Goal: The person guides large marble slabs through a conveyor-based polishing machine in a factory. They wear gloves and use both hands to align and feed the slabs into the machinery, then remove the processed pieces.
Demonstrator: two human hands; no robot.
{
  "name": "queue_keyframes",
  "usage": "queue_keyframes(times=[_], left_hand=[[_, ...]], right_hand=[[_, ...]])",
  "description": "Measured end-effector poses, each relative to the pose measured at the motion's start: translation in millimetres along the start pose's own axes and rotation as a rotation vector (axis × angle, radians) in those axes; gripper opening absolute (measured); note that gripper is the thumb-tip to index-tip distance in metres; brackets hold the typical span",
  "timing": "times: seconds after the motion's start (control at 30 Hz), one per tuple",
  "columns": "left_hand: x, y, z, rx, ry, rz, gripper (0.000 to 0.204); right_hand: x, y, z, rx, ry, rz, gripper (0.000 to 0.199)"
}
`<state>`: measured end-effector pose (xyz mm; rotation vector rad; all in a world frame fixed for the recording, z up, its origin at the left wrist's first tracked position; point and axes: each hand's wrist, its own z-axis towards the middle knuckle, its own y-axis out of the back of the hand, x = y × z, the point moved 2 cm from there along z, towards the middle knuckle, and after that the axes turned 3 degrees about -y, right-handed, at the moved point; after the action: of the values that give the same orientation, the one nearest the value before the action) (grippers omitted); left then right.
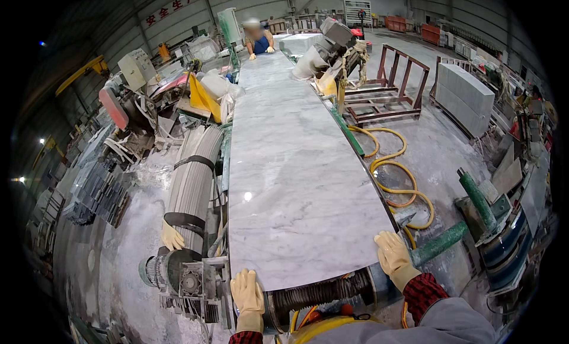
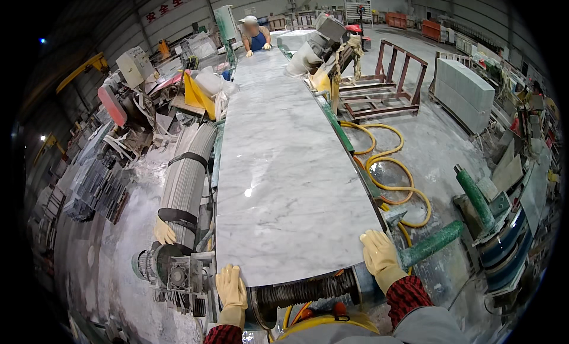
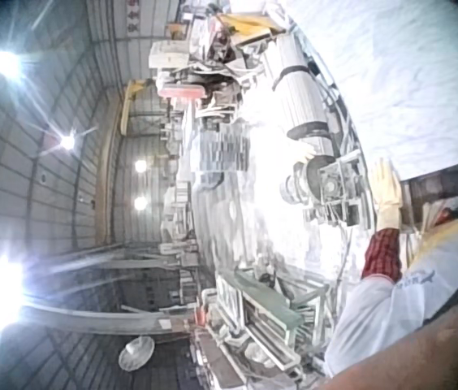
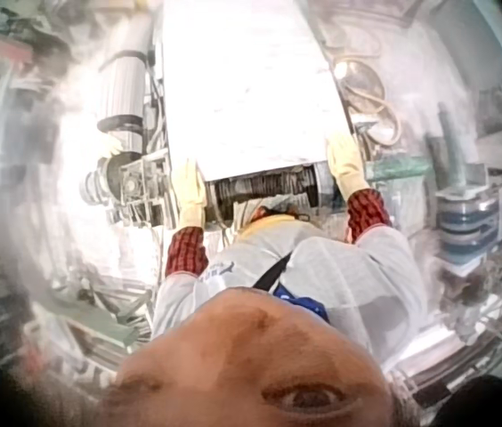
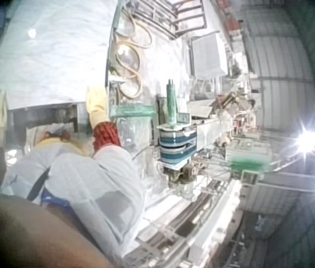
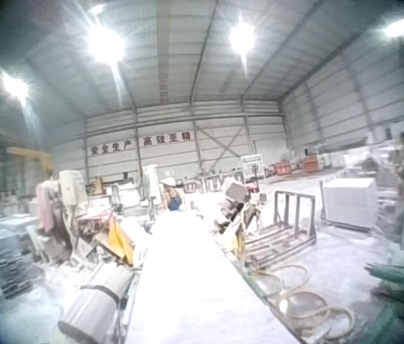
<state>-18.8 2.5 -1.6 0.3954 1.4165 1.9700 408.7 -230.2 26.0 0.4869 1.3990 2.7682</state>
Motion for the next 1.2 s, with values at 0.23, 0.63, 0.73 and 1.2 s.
queue_keyframes(times=[0.23,0.63,0.73,1.2], left_hand=[[-2.1,4.5,1.3,-0.010,-0.020,0.010,0.040],[5.3,-8.6,-11.7,0.014,0.009,0.000,0.045],[5.6,-9.0,-16.4,-0.001,0.010,0.006,0.045],[-2.5,2.6,-10.3,0.028,0.014,-0.043,0.040]], right_hand=[[-2.3,-2.1,-2.1,-0.019,0.023,-0.009,0.036],[-6.4,-4.6,-11.2,0.007,0.011,-0.020,0.038],[-1.8,-2.7,-9.2,-0.011,0.022,-0.039,0.039],[0.5,3.0,-11.4,0.019,0.000,-0.013,0.041]])
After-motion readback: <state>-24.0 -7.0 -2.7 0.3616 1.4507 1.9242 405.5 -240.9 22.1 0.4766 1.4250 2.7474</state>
